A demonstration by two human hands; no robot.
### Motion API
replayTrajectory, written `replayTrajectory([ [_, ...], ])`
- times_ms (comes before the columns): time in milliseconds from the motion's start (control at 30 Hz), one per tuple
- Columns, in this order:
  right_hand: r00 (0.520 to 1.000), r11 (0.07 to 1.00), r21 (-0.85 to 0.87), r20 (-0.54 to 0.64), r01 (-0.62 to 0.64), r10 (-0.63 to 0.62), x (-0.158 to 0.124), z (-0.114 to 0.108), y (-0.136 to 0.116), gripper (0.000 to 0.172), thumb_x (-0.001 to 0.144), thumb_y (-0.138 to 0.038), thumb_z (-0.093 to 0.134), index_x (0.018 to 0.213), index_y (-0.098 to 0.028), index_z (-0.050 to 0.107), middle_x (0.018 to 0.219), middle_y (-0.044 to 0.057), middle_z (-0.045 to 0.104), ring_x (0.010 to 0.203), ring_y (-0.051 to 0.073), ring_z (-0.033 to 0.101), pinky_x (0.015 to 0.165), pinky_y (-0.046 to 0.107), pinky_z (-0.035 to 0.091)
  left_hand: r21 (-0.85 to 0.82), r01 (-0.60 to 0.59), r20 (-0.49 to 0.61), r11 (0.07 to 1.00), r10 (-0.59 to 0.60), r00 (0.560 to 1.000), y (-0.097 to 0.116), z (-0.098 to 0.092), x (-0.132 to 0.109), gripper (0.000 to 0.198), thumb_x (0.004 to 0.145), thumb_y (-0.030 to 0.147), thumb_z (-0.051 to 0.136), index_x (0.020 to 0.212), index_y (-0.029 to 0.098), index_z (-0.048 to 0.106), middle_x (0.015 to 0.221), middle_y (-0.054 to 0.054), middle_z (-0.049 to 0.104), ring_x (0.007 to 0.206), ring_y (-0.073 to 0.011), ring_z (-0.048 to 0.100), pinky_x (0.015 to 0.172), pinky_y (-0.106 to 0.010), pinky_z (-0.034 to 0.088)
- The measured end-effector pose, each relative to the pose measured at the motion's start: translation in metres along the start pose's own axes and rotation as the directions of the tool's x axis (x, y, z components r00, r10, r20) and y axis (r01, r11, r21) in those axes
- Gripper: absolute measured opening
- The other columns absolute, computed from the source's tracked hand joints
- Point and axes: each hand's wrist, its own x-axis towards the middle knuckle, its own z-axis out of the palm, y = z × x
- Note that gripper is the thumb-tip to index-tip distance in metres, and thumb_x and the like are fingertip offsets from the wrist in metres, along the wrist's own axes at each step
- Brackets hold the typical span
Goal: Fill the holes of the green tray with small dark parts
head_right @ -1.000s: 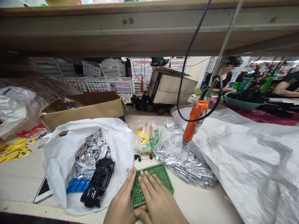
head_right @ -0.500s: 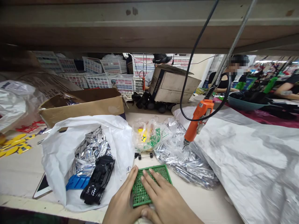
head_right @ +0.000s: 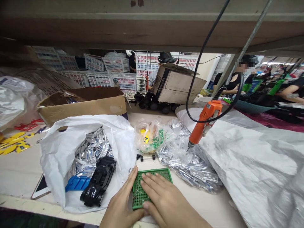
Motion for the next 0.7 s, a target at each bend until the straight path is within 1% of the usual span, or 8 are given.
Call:
replayTrajectory([
  [100,1.000,1.000,0.020,-0.008,0.016,-0.016,0.012,0.018,-0.010,0.054,0.100,-0.028,0.058,0.150,-0.008,0.052,0.155,0.013,0.044,0.146,0.035,0.043,0.120,0.050,0.039,0.026,0.008,0.003,1.000,-0.008,1.000,-0.004,0.000,0.000,0.108,0.061,-0.003,0.065,0.162,0.008,0.028,0.168,-0.015,0.025,0.155,-0.0277,0.030,0.125,-0.042,0.029],
  [167,0.998,0.996,0.080,0.018,0.050,-0.052,0.010,0.017,-0.013,0.052,0.101,-0.029,0.056,0.150,-0.011,0.053,0.155,0.010,0.046,0.148,0.033,0.040,0.121,0.047,0.038,0.010,-0.002,-0.011,1.000,0.002,1.000,-0.005,0.002,-0.002,0.107,0.062,-0.004,0.062,0.162,0.013,0.029,0.168,-0.013,0.026,0.154,-0.0269,0.031,0.125,-0.043,0.031],
  [300,0.984,0.979,0.201,0.161,0.044,-0.077,-0.002,-0.014,-0.010,0.043,0.107,-0.028,0.045,0.147,-0.020,0.059,0.150,0.002,0.054,0.144,0.022,0.047,0.123,0.034,0.034,-0.007,-0.026,-0.073,1.000,0.026,0.997,-0.002,0.007,-0.005,0.105,0.067,-0.001,0.070,0.162,0.020,0.031,0.168,-0.010,0.029,0.153,-0.0276,0.033,0.124,-0.045,0.034],
  [367,0.976,0.982,0.189,0.210,0.020,-0.061,-0.007,-0.031,-0.004,0.042,0.106,-0.026,0.044,0.143,-0.020,0.063,0.148,0.002,0.058,0.142,0.022,0.050,0.123,0.036,0.035,0.010,-0.007,-0.055,1.000,0.008,0.998,0.001,0.008,-0.005,0.109,0.065,0.000,0.076,0.162,0.019,0.030,0.168,-0.010,0.028,0.154,-0.0284,0.032,0.124,-0.046,0.034],
  [433,0.977,0.991,0.134,0.212,-0.007,-0.022,-0.010,-0.038,0.002,0.041,0.106,-0.029,0.043,0.138,-0.018,0.067,0.145,0.005,0.061,0.140,0.026,0.053,0.122,0.042,0.039,0.026,0.009,-0.026,1.000,-0.009,1.000,0.002,0.007,-0.004,0.114,0.062,-0.001,0.080,0.163,0.018,0.029,0.168,-0.010,0.026,0.155,-0.0281,0.030,0.125,-0.046,0.032],
  [533,0.994,0.997,0.073,0.111,-0.023,0.015,-0.007,-0.030,0.004,0.042,0.105,-0.030,0.045,0.135,-0.014,0.069,0.142,0.010,0.062,0.137,0.029,0.056,0.119,0.047,0.041,0.026,0.018,0.008,1.000,-0.018,1.000,0.000,0.005,-0.002,0.115,0.063,0.000,0.080,0.163,0.018,0.026,0.169,-0.010,0.024,0.156,-0.0271,0.027,0.126,-0.047,0.029],
  [600,0.997,0.996,0.089,0.071,0.021,-0.028,-0.003,-0.018,-0.001,0.043,0.103,-0.029,0.049,0.140,-0.013,0.064,0.146,0.011,0.057,0.138,0.028,0.054,0.120,0.044,0.039,0.003,0.002,0.025,1.000,-0.002,1.000,-0.002,0.004,-0.002,0.110,0.067,0.001,0.075,0.164,0.018,0.025,0.169,-0.010,0.023,0.156,-0.0257,0.026,0.126,-0.046,0.028],
  [700,0.992,0.983,0.158,0.063,0.097,-0.108,0.002,-0.003,-0.010,0.048,0.104,-0.036,0.053,0.146,-0.013,0.058,0.150,0.010,0.051,0.141,0.025,0.050,0.120,0.037,0.036,-0.019,-0.044,0.004,0.999,0.044,0.999,-0.006,0.003,-0.002,0.101,0.071,-0.002,0.065,0.163,0.017,0.028,0.169,-0.010,0.025,0.155,-0.0233,0.027,0.126,-0.043,0.030],
])
